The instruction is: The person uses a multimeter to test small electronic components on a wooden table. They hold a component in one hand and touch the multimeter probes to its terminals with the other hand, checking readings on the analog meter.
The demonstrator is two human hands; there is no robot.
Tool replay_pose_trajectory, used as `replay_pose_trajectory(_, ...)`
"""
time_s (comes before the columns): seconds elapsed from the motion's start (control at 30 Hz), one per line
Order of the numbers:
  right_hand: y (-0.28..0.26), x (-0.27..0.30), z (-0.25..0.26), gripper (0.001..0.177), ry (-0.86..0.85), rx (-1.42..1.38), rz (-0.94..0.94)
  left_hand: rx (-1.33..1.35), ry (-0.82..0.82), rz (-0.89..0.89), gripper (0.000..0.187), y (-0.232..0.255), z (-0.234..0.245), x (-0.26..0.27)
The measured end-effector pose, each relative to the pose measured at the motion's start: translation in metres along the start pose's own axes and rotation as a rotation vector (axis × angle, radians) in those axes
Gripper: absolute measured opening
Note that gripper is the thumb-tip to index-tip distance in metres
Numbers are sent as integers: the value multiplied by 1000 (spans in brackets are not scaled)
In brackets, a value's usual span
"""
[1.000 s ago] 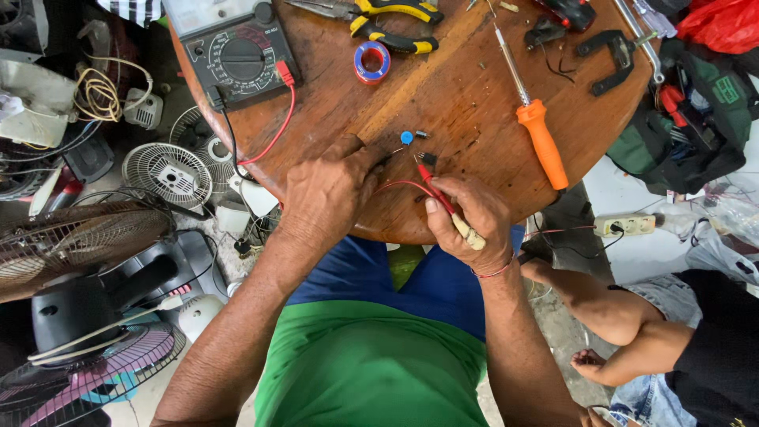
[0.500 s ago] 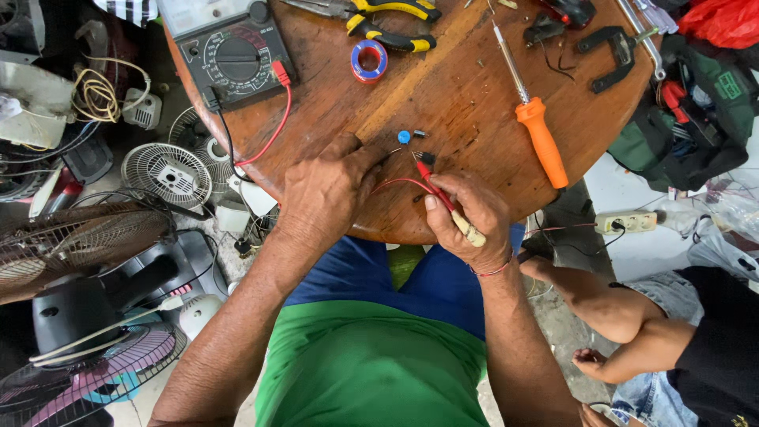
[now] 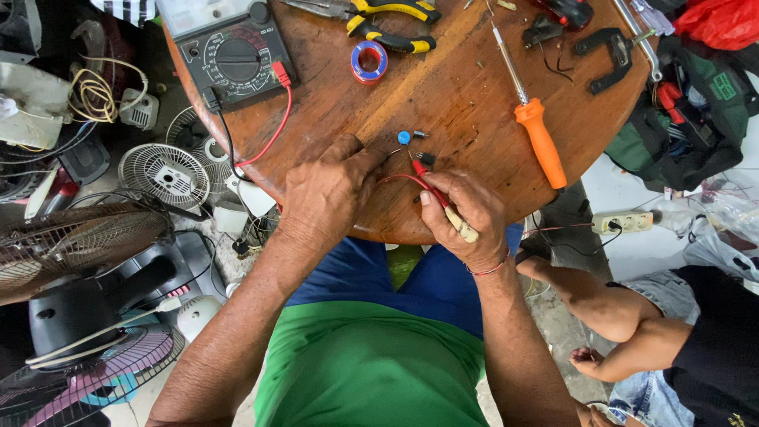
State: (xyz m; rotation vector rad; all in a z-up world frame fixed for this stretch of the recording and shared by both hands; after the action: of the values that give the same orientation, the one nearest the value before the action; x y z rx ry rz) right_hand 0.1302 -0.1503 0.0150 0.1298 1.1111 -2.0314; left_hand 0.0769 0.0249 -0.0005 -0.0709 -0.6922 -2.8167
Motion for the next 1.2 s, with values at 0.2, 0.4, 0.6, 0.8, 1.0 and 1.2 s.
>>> replay_pose_trajectory(0.2, 2, 2, -1, 16, -4, 29, 12, -51, 48, -21, 15, 0, -3, -1)
replay_pose_trajectory(0.4, -10, -6, 0, 15, -47, 31, 29, -336, 89, -149, 17, 17, 5, 0)
replay_pose_trajectory(0.6, -14, -2, 0, 17, -19, 87, 66, -28, 195, -148, 24, 14, 22, 4)
replay_pose_trajectory(0.8, -11, -2, -4, 14, -29, 84, 81, -166, 175, -198, 24, -1, 2, -2)
replay_pose_trajectory(1.0, -16, -2, 1, 14, -7, 51, 60, -213, 108, -196, 24, 17, 14, 3)
replay_pose_trajectory(1.2, -14, -4, 0, 14, 11, 68, 68, -152, 76, -196, 20, 14, -10, -4)
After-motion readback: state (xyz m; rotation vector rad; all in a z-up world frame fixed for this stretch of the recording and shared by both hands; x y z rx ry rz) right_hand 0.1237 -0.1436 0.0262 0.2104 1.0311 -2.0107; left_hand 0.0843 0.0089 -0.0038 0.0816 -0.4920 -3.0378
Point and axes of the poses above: each hand's wrist, its own x-axis away from the middle knuckle, its own z-axis out of the back of the hand, y = z × x, the point moved 7 cm from there along -x, towards the middle knuckle, and after that the axes turned 4 degrees about -z, right-handed, at the moved point
